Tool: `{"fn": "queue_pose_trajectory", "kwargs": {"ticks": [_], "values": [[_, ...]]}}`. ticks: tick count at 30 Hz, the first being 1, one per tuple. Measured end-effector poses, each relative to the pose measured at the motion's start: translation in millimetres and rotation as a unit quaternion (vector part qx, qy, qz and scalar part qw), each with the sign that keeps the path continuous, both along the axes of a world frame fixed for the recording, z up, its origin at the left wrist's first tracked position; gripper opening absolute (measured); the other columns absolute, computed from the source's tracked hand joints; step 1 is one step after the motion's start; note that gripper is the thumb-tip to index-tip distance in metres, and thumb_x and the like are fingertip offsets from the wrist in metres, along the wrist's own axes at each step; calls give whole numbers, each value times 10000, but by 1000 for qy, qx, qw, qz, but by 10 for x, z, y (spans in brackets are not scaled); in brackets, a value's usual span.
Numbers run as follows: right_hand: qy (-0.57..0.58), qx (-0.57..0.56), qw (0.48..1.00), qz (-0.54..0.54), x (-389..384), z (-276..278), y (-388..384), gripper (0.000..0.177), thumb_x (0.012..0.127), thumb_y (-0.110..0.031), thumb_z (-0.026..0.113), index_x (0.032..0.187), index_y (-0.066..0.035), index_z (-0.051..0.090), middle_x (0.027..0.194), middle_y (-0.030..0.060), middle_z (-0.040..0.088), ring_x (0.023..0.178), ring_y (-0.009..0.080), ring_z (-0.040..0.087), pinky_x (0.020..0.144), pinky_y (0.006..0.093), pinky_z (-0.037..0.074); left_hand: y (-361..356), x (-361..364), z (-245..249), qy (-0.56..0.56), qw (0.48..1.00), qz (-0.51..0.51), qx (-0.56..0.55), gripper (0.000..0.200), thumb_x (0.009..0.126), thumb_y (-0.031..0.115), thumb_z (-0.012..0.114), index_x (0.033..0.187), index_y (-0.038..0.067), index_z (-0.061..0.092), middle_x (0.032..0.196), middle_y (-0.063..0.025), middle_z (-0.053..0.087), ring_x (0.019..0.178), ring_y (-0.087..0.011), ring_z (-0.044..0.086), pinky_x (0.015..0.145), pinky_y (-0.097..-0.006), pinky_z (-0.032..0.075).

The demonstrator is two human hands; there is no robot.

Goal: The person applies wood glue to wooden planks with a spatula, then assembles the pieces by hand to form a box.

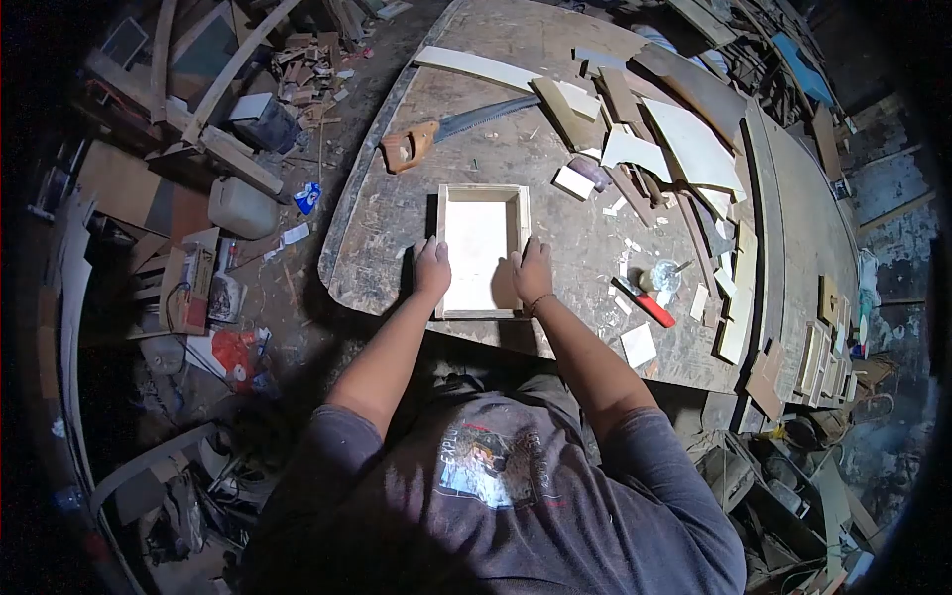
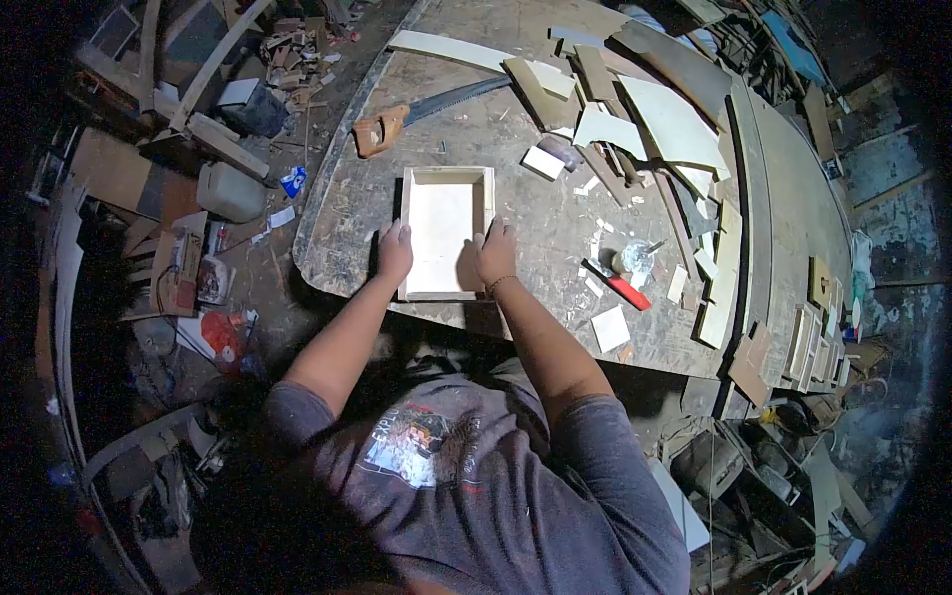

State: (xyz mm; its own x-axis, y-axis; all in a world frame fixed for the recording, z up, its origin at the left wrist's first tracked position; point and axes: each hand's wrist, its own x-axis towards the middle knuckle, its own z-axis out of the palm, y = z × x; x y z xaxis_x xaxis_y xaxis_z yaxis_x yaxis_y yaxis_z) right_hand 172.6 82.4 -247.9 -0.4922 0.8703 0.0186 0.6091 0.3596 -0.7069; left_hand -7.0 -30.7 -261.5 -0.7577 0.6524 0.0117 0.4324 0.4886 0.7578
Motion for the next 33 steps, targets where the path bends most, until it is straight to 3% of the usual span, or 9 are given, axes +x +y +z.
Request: {"fn": "queue_pose_trajectory", "kwargs": {"ticks": [33], "values": [[-9,-25,1000,4,-29,90,-19,680,834,-91,630,1384,71,264,1211,318,403,1088,476,468,951,466,413,4,66,91,5,1000,8,-2,441,947,245,463,1213,-101,526,1242,-300,490,1149,-432,483,998,-448,387]]}}
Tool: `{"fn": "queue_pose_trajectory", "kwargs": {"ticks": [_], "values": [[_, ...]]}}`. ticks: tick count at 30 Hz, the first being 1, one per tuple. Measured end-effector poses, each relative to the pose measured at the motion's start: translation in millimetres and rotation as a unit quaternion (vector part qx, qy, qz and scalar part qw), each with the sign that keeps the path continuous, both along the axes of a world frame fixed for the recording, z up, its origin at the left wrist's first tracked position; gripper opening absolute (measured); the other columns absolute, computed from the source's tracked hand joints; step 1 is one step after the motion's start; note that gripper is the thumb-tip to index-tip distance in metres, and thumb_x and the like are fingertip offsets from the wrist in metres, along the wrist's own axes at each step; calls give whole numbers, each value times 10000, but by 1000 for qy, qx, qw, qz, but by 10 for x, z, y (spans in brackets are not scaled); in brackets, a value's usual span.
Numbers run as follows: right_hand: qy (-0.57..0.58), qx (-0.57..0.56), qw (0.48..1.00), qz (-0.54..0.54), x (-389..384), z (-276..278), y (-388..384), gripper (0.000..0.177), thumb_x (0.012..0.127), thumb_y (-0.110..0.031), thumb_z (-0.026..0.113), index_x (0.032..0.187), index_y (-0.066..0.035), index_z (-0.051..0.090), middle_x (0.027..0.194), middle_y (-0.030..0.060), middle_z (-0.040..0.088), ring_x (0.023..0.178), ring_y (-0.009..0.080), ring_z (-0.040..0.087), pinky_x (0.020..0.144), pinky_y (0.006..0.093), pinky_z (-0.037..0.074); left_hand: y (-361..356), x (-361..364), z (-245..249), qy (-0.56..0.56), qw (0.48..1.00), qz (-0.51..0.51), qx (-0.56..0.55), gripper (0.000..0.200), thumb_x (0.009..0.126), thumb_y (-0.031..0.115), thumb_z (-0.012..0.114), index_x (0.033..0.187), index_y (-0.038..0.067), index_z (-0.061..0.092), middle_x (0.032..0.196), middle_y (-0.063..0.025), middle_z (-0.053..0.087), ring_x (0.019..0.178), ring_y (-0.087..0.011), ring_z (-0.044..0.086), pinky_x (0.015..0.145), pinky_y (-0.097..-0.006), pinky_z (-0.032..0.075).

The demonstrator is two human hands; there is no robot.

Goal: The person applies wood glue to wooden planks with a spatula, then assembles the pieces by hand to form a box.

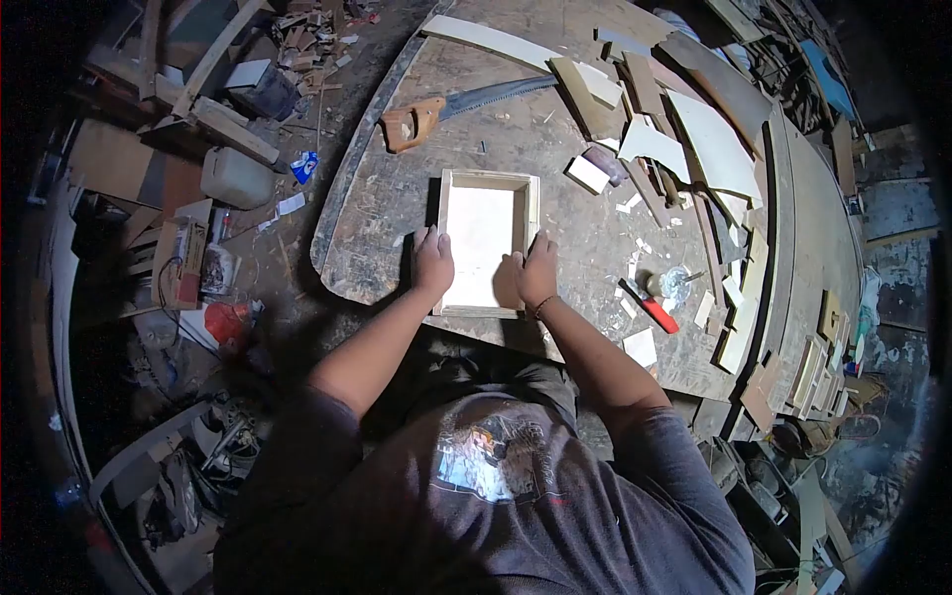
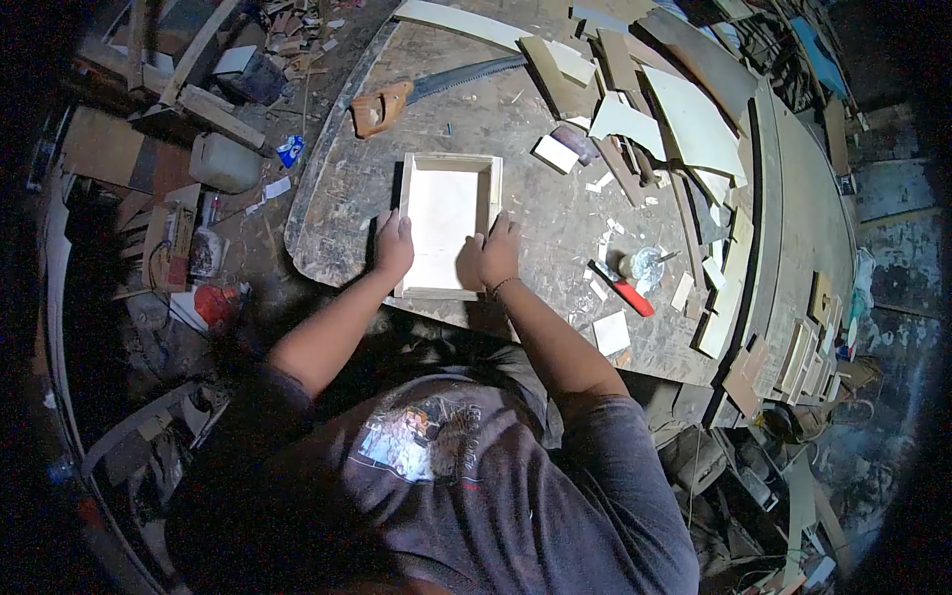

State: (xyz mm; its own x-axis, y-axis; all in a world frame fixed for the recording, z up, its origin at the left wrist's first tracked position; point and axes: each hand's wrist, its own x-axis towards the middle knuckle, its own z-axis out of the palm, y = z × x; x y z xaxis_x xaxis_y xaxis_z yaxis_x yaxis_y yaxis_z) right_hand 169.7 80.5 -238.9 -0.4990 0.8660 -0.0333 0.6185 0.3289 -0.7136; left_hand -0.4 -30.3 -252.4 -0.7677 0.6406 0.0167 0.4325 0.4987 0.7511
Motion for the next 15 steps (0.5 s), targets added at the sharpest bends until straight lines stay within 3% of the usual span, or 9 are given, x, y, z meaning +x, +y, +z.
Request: {"fn": "queue_pose_trajectory", "kwargs": {"ticks": [15], "values": [[0,-10,1000,0,-14,42,-2,668,838,-84,612,1378,77,254,1208,326,395,1089,485,458,954,473,407,16,22,74,13,999,-2,-51,455,952,239,449,1248,-103,497,1266,-271,485,1127,-422,513,970,-444,414]]}}
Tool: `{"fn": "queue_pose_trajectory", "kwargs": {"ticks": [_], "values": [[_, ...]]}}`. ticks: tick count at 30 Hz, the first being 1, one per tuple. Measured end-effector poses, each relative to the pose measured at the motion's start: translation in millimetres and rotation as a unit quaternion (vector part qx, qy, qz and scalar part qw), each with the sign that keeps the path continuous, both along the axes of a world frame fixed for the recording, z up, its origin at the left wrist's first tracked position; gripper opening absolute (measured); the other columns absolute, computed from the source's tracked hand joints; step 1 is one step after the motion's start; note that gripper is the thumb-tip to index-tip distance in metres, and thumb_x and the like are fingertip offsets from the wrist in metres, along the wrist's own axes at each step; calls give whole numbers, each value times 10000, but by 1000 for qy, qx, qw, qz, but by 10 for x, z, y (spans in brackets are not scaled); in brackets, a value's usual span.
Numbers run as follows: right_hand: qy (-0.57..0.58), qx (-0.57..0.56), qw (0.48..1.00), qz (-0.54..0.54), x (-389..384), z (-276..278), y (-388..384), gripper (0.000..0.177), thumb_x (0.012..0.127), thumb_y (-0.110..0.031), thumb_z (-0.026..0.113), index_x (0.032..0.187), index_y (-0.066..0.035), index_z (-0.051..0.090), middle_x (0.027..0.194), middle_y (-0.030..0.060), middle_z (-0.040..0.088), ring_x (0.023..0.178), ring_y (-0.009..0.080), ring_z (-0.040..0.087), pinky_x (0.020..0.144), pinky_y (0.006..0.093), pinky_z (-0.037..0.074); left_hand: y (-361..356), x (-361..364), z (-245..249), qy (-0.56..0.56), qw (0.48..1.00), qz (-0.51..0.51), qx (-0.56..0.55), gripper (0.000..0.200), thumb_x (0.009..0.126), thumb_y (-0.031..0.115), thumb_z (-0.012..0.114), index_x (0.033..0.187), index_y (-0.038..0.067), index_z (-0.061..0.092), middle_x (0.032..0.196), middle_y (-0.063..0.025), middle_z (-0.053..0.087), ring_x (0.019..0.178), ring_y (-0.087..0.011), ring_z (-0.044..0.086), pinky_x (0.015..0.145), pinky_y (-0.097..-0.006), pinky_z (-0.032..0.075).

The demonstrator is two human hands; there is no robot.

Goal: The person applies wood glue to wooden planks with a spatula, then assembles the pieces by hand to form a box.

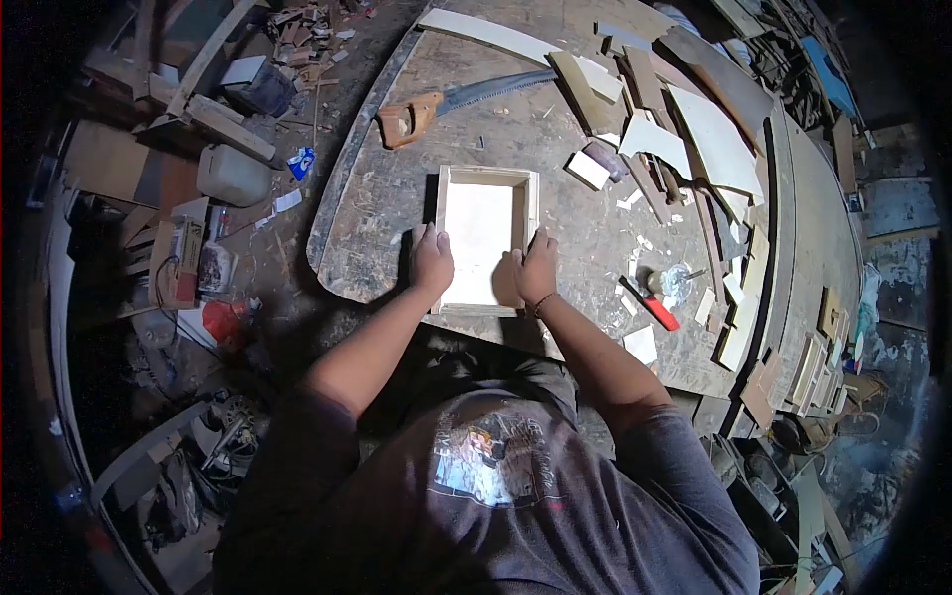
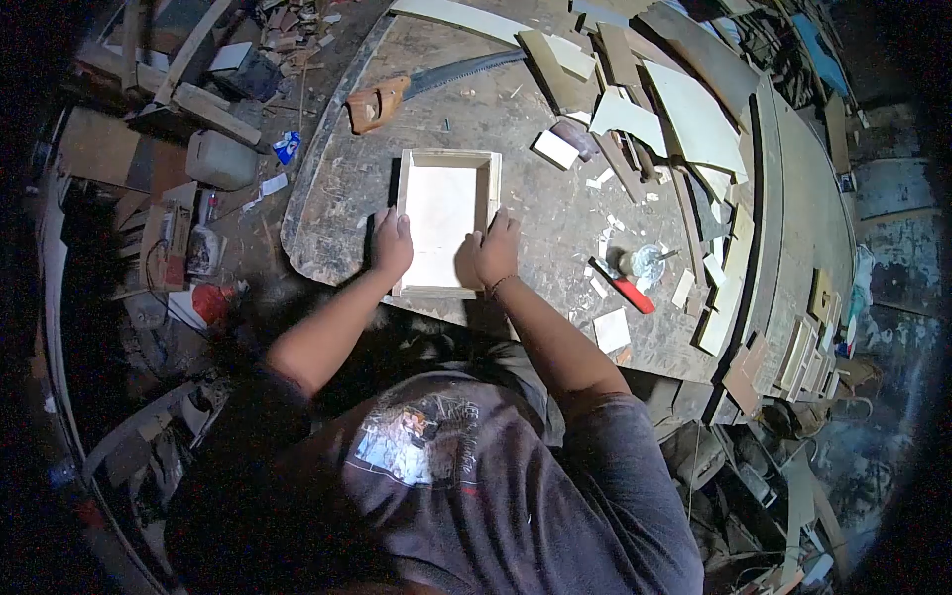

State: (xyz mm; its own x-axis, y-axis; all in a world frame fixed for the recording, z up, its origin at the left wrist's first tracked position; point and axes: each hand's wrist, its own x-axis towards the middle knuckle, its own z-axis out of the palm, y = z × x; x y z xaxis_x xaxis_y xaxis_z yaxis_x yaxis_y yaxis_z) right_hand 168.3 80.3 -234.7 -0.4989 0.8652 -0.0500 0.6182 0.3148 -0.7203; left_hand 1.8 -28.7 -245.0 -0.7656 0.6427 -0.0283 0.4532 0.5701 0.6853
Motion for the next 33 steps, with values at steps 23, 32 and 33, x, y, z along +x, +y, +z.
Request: {"fn": "queue_pose_trajectory", "kwargs": {"ticks": [23,32,33], "values": [[312,-346,882,-78,431,-372,311,268,950,-300,438,933,-67,569,786,34,592,739,142,548,739,283,428,-313,-383,138,-442,892,84,36,959,883,720,347,1412,-79,309,1448,-239,379,1348,-358,362,1071,-452,335],[284,-479,822,-122,443,-197,295,373,945,-428,444,800,-113,580,652,27,593,616,157,564,659,298,446,-281,-376,-188,-368,922,122,6,792,869,663,464,1260,-21,547,1235,-163,591,1035,-244,603,849,-351,469],[281,-491,815,-123,445,-210,323,369,944,-431,445,802,-117,574,647,30,592,603,162,565,639,304,448,-279,-398,-215,-396,911,117,14,794,869,664,466,1260,-23,551,1250,-161,584,1060,-244,594,869,-348,460]]}}
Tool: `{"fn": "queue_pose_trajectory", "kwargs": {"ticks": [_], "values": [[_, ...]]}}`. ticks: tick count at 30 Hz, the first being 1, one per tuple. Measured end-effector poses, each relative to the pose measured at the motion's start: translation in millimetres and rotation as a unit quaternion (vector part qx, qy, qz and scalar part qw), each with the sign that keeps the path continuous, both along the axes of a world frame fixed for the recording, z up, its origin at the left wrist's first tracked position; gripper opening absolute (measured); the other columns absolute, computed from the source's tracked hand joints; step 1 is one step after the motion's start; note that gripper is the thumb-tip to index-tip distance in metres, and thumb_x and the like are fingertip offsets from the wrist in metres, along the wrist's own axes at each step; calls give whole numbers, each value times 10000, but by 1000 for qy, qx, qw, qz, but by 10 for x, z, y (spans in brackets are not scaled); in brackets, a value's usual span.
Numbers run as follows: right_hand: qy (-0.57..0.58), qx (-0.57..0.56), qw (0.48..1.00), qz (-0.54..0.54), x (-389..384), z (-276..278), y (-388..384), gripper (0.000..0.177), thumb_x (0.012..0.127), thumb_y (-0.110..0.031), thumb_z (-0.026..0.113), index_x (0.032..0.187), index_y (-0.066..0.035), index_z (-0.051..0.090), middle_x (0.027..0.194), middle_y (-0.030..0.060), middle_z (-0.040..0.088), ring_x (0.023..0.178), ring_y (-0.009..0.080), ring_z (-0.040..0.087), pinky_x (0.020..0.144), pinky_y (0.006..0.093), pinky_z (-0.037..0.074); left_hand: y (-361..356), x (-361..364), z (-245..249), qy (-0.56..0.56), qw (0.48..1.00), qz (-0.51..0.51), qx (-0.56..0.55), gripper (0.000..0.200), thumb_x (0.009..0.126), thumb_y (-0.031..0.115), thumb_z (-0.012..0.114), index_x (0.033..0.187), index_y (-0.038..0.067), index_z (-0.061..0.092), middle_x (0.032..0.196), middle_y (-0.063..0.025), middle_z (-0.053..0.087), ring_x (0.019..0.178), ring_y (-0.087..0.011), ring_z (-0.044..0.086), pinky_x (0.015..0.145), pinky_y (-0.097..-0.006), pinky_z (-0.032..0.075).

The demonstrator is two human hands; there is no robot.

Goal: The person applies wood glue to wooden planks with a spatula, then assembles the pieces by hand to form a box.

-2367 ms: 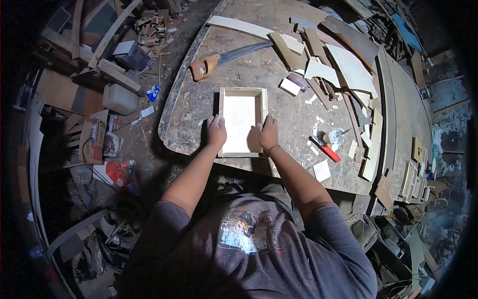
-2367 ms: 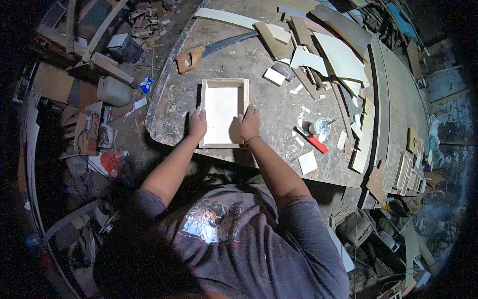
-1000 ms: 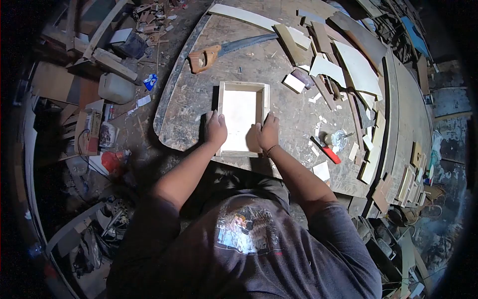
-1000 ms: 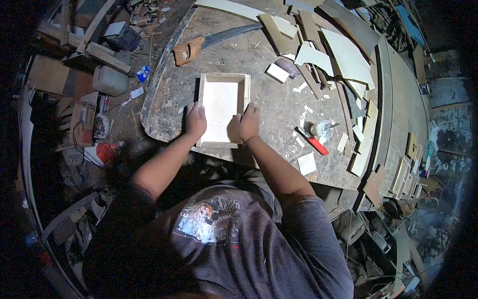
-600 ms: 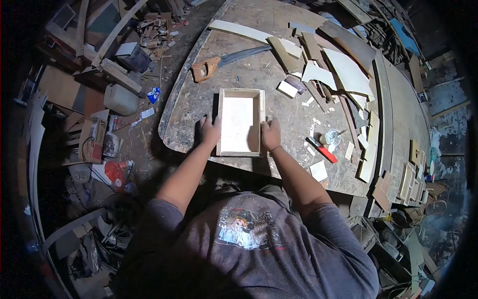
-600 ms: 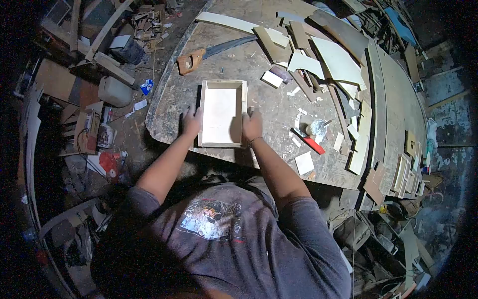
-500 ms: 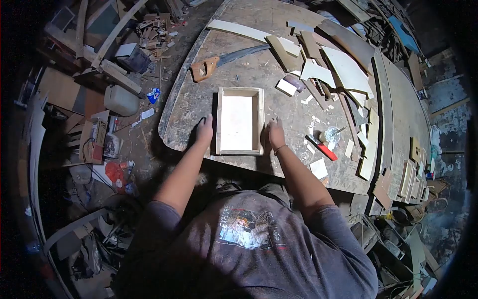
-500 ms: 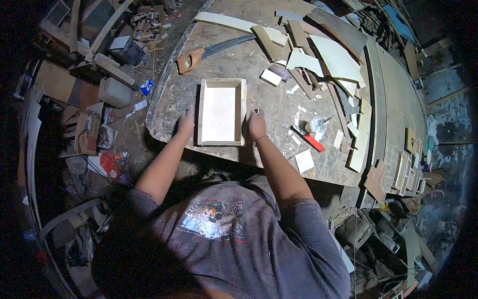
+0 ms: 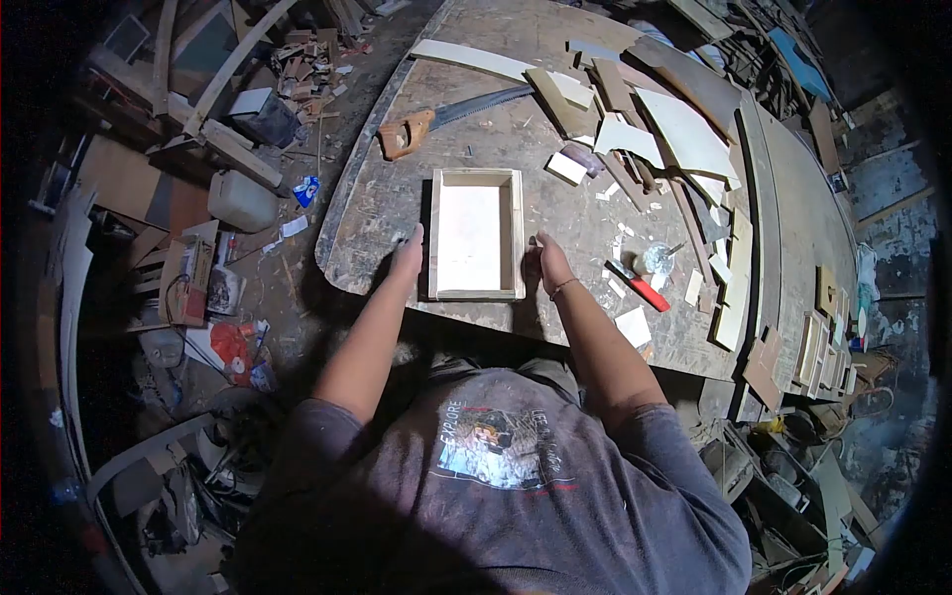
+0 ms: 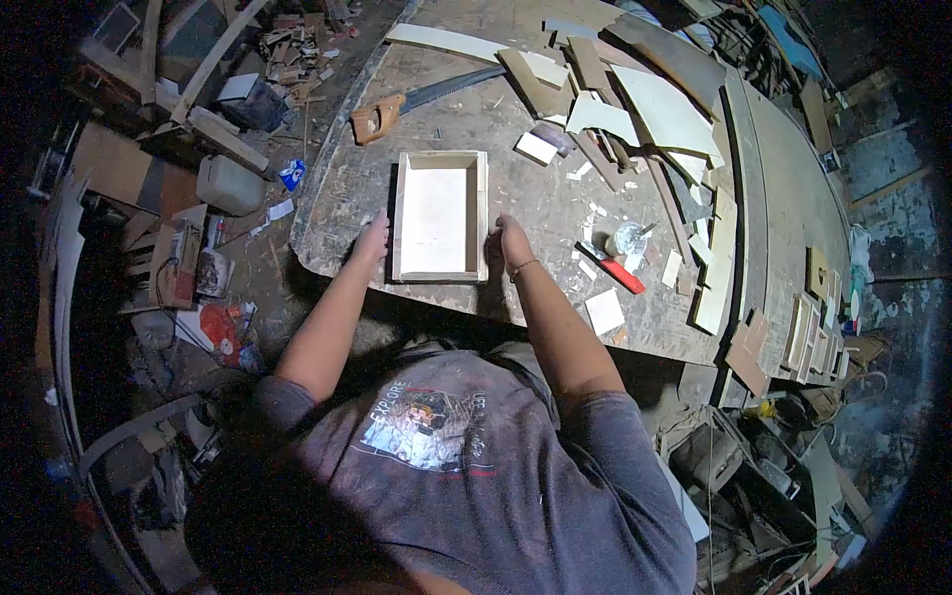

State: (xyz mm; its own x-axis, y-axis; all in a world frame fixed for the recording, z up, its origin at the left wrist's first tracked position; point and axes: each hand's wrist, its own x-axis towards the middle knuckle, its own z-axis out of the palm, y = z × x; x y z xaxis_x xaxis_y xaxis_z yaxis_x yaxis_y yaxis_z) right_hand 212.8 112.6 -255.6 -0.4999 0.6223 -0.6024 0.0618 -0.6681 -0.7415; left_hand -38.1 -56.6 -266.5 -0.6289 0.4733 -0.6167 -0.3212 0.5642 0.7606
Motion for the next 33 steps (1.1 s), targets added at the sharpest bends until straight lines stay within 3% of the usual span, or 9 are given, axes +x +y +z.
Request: {"fn": "queue_pose_trajectory", "kwargs": {"ticks": [5,8,11,14,17,23,28,33], "values": [[15,-42,998,-50,-49,5,45,353,916,-464,480,803,-135,543,641,10,587,566,154,554,563,309,426,46,-19,21,-59,998,6,26,847,860,671,479,1340,-28,475,1296,-149,562,1178,-243,539,970,-336,406],[3,-45,998,-37,-71,6,58,342,896,-472,503,797,-147,538,637,-10,576,571,144,543,570,309,421,34,-62,112,-129,990,-44,41,928,861,724,390,1410,-23,349,1394,-202,454,1293,-315,418,1084,-463,254],[8,-55,998,1,-49,-54,120,344,877,-480,516,803,-146,554,639,-19,565,590,150,530,608,316,419,52,-89,150,-141,990,-14,19,897,850,640,533,1439,2,307,1270,-147,577,1182,-233,544,1005,-355,399],[41,-101,992,60,-13,-227,228,373,862,-497,521,830,-131,583,661,-16,566,623,159,521,651,330,414,10,48,525,-257,955,-16,150,751,870,552,576,1369,10,427,1232,-143,606,1122,-231,589,976,-374,439],[43,-96,991,88,7,103,137,443,836,-531,544,890,-98,621,740,0,585,707,178,542,695,360,423,-31,204,971,-249,955,-56,151,668,837,518,632,1262,10,547,1210,-143,623,1107,-236,600,973,-376,453],[40,-71,987,136,67,344,82,472,822,-465,628,1030,-42,609,921,66,635,865,227,594,819,393,462,-45,95,698,-302,934,-70,177,490,909,348,585,1247,-5,555,1183,-141,640,1060,-254,632,938,-380,496],[109,-102,982,116,73,429,27,518,847,-337,647,1210,13,531,1132,142,622,1046,280,593,986,452,434,-41,110,748,-282,941,-86,164,515,907,359,581,1262,-12,541,1208,-154,626,1083,-256,621,953,-384,485],[136,-139,974,120,99,397,71,501,837,-308,653,1203,13,534,1132,142,605,1054,255,566,957,409,436,-19,102,778,-274,944,-90,160,528,895,356,590,1273,-9,533,1230,-157,611,1127,-257,591,989,-386,447]]}}
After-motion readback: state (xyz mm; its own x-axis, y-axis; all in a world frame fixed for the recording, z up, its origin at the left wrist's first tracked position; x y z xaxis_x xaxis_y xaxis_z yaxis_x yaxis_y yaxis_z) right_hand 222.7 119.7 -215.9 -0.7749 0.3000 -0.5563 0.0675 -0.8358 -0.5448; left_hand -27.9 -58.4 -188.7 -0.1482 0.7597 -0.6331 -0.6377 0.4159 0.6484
